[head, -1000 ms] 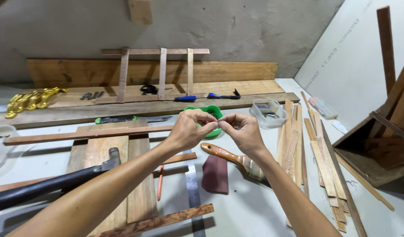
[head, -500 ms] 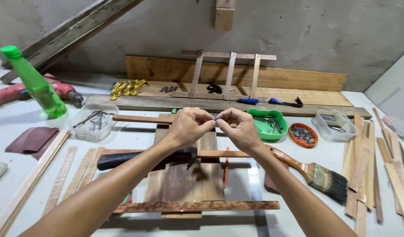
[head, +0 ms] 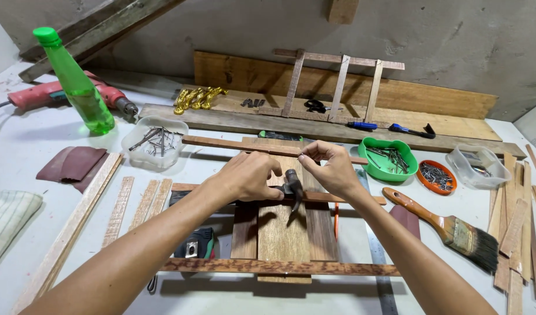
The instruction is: Measure and assemble a wooden frame using small strips of wood, a hammer, and nails.
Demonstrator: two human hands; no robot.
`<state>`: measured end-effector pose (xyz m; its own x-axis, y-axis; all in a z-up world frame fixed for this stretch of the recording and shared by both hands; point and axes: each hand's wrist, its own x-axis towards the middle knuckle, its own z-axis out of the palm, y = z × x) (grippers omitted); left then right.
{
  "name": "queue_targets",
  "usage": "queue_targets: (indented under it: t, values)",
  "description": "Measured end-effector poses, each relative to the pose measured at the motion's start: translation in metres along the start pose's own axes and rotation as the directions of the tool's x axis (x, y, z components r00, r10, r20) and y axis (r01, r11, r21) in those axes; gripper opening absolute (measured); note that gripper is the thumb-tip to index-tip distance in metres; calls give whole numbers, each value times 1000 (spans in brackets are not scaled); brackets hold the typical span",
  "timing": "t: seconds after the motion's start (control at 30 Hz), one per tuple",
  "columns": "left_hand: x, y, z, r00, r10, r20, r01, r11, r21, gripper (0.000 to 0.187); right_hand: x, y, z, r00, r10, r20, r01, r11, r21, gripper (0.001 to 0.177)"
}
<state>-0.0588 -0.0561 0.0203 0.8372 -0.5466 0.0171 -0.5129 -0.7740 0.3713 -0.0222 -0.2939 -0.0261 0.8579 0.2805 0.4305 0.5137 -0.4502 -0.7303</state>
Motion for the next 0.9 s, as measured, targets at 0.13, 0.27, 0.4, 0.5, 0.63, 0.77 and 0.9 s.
queue_targets:
  t: [0.13,0.27,0.4,0.5,0.63,0.77,0.9]
  values:
    - [-6,-6,5,999,14,53,-20,994,110,57,-1,1,6,999,40,22,-40,999,-8,14]
    - [-5,-14,17,996,23,91,-31,996,79,39,2,5,5,1000,5,25,-5,1000,-25,15]
    - [5,-22,29,990,-37,136,44,998,-42,26,10,9,-2,1000,7,24,-4,990,-137,13]
    - [3,-23,14,993,-40,107,53,991,-120,26,15,20,-3,998,57,-18,-59,958,-280,12]
    - [11,-30,-8,999,-47,27,51,984,-171,27,19,43,2,1000,2,20,5,945,-327,10]
    - [22,-31,-21,987,-154,51,161,968,-193,29,28,63,10,998,-43,43,51,977,-205,14]
    - [33,-39,-23,992,-124,-29,116,974,-196,33,35,77,16,989,-108,99,125,972,-197,11]
